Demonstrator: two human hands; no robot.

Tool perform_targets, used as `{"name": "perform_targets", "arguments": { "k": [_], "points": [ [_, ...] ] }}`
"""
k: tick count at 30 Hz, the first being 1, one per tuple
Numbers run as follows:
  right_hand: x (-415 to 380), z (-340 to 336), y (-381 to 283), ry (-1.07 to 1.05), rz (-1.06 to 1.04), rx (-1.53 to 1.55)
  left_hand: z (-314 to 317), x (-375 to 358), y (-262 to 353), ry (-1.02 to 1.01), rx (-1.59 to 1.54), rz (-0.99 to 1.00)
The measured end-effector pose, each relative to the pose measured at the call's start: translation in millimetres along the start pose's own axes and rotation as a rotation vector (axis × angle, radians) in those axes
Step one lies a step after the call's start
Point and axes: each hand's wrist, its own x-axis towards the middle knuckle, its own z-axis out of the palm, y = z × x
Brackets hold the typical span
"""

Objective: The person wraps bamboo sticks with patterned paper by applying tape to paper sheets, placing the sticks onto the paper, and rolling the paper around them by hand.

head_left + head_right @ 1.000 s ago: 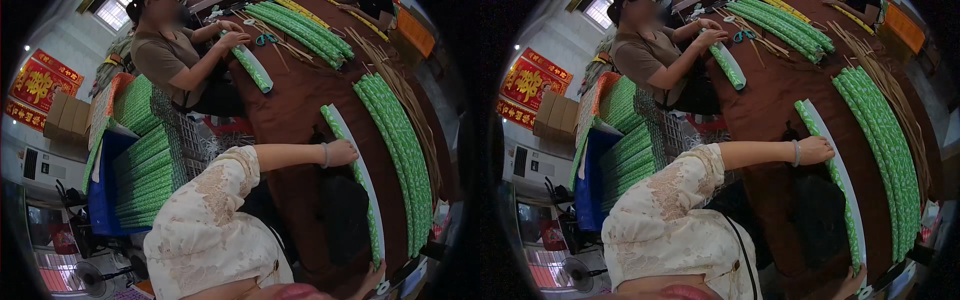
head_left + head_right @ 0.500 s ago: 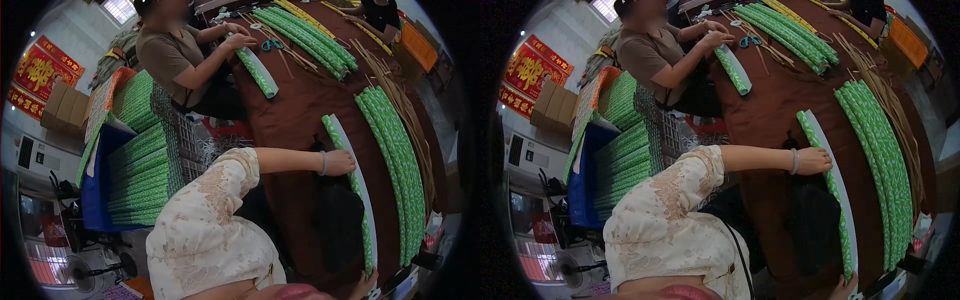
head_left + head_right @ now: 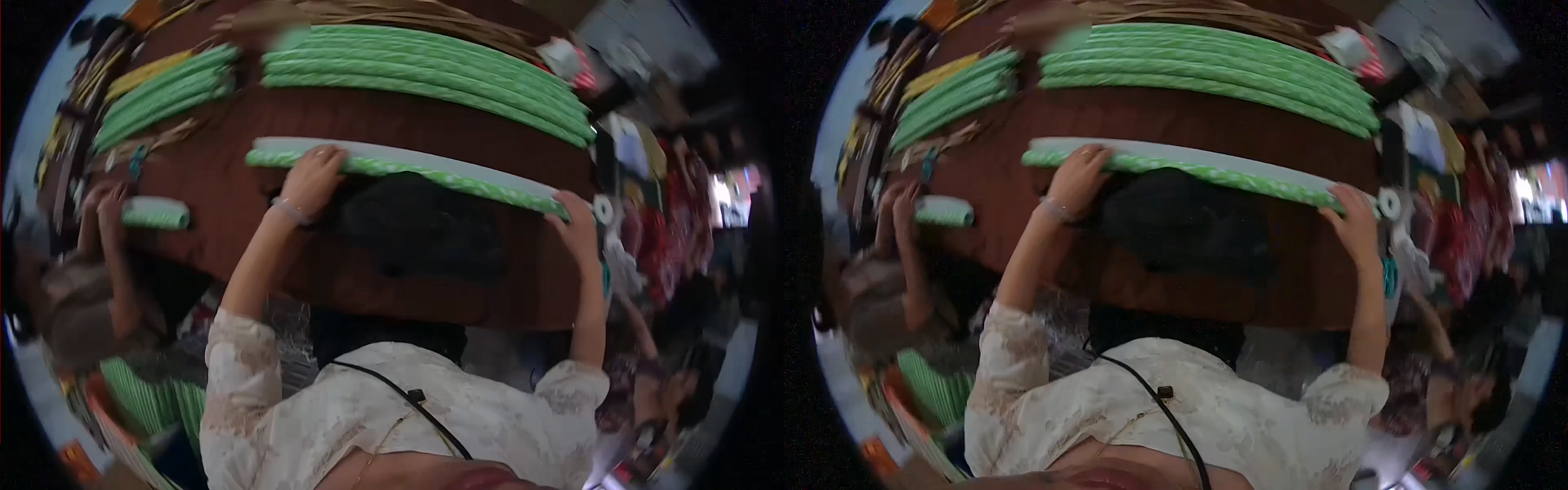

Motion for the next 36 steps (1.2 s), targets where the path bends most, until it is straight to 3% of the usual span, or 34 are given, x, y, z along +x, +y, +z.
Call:
{"name": "perform_targets", "arguments": {
  "k": [9, 12, 13, 14, 15, 17, 20, 25, 28, 30, 31, 36],
  "points": [
    [23, -14, 21, 0.130, 0.003, 0.139, -16, -23, 2, 0.094, -0.006, 0.010],
    [47, -20, 29, 0.239, 0.058, 0.193, -22, -62, 12, 0.278, 0.005, -0.133],
    [61, -20, 34, 0.289, 0.044, 0.182, -21, -77, 18, 0.318, -0.030, -0.277],
    [75, -22, 38, 0.261, 0.112, 0.219, -20, -92, 23, 0.359, -0.063, -0.418],
    [90, -26, 37, 0.231, 0.180, 0.254, -17, -106, 31, 0.366, -0.051, -0.439],
    [132, -18, 51, 0.249, 0.115, 0.244, -10, -128, 43, 0.433, -0.033, -0.644],
    [202, -3, 60, 0.209, 0.065, 0.197, 6, -149, 41, 0.492, -0.017, -0.746],
    [315, 58, 62, 0.147, 0.097, 0.155, 15, -145, 39, 0.588, -0.007, -0.842],
    [359, 85, 55, 0.170, 0.000, 0.053, 11, -142, 40, 0.569, -0.040, -0.831],
    [380, 102, 54, 0.193, -0.117, -0.070, 6, -139, 41, 0.513, 0.008, -0.852],
    [387, 103, 44, 0.117, -0.041, -0.090, 3, -136, 43, 0.539, 0.015, -0.883],
    [399, 108, 27, 0.054, -0.091, -0.236, -3, -135, 41, 0.597, -0.002, -0.924]
  ]
}}
